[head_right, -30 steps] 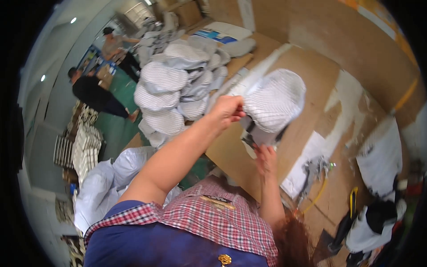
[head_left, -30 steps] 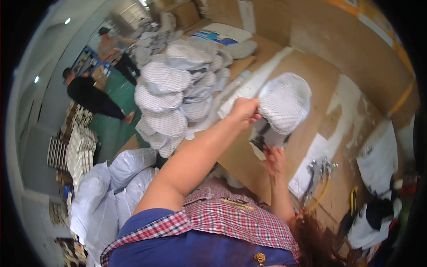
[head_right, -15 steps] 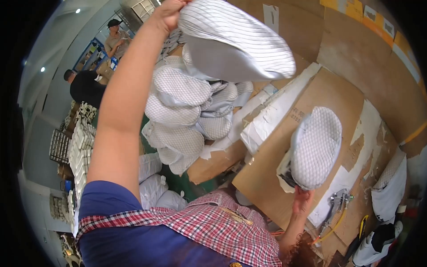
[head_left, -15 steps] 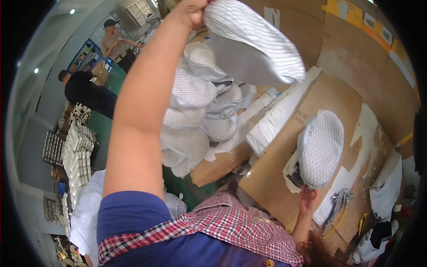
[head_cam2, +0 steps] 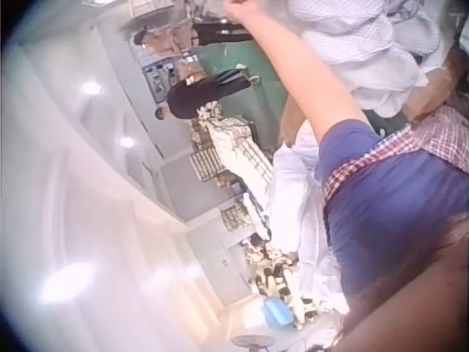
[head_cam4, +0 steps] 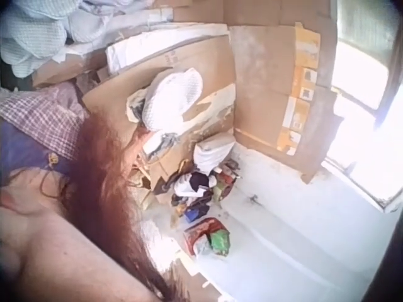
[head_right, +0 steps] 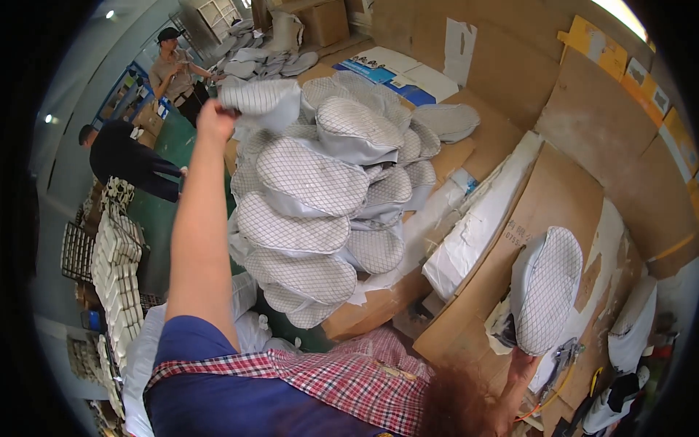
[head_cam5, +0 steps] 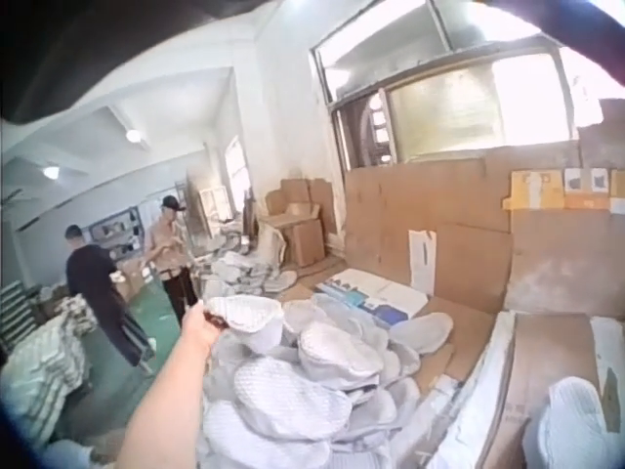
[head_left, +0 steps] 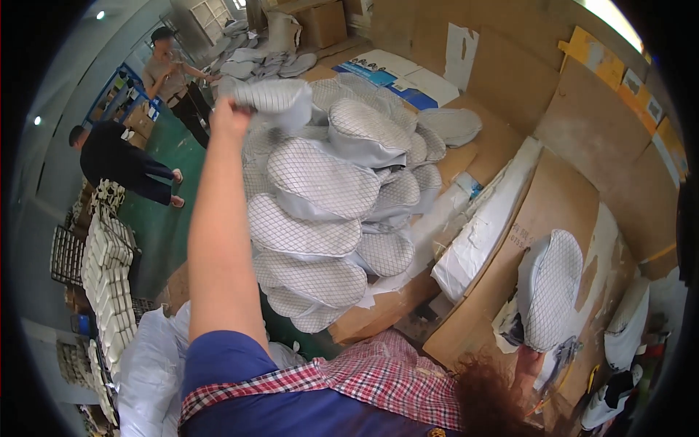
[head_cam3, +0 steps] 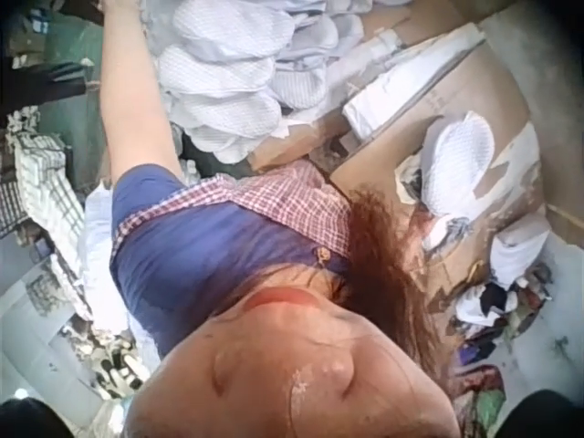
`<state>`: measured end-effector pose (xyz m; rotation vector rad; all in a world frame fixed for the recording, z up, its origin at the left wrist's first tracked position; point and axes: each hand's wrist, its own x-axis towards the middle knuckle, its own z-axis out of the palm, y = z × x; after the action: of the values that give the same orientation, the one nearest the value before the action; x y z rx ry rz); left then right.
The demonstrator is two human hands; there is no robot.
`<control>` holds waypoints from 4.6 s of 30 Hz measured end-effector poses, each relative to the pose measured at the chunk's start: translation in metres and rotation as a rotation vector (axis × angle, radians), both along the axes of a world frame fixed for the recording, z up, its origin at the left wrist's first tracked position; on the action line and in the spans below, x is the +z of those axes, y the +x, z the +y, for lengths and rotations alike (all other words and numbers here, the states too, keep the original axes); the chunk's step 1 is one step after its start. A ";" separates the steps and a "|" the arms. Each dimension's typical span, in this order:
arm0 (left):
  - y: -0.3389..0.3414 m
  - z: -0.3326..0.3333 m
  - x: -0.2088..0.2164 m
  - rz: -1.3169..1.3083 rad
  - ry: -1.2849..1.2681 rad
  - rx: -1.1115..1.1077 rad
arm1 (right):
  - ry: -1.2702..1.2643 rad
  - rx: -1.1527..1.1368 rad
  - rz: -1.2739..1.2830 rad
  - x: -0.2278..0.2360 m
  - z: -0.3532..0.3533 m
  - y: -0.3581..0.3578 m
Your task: Assembling padded components by fitting mesh covers and using a pneumatic tool on a factory floor.
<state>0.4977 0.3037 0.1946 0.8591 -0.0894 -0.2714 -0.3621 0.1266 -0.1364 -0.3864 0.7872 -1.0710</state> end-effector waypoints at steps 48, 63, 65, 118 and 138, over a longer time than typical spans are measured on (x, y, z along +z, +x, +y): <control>-0.654 -0.116 -0.303 0.574 0.656 -1.059 | 0.336 0.119 0.292 0.016 -0.016 -0.010; -0.628 -0.194 -0.241 -1.044 1.108 -0.308 | -0.883 0.133 1.952 0.060 -0.055 -0.140; -0.650 -0.247 -0.198 -1.493 1.066 -0.288 | -0.819 0.138 1.937 0.052 -0.045 -0.152; -0.492 0.191 -0.379 -0.074 1.457 -1.192 | -0.645 0.174 1.082 0.361 0.281 -0.076; -0.505 0.162 -0.369 0.040 1.421 -1.131 | -0.492 0.205 0.964 0.375 0.297 -0.097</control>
<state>-0.0077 0.4656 -0.1747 2.1595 -0.3679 -1.5269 -0.4589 0.4233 0.2382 -1.4374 1.2812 -0.8455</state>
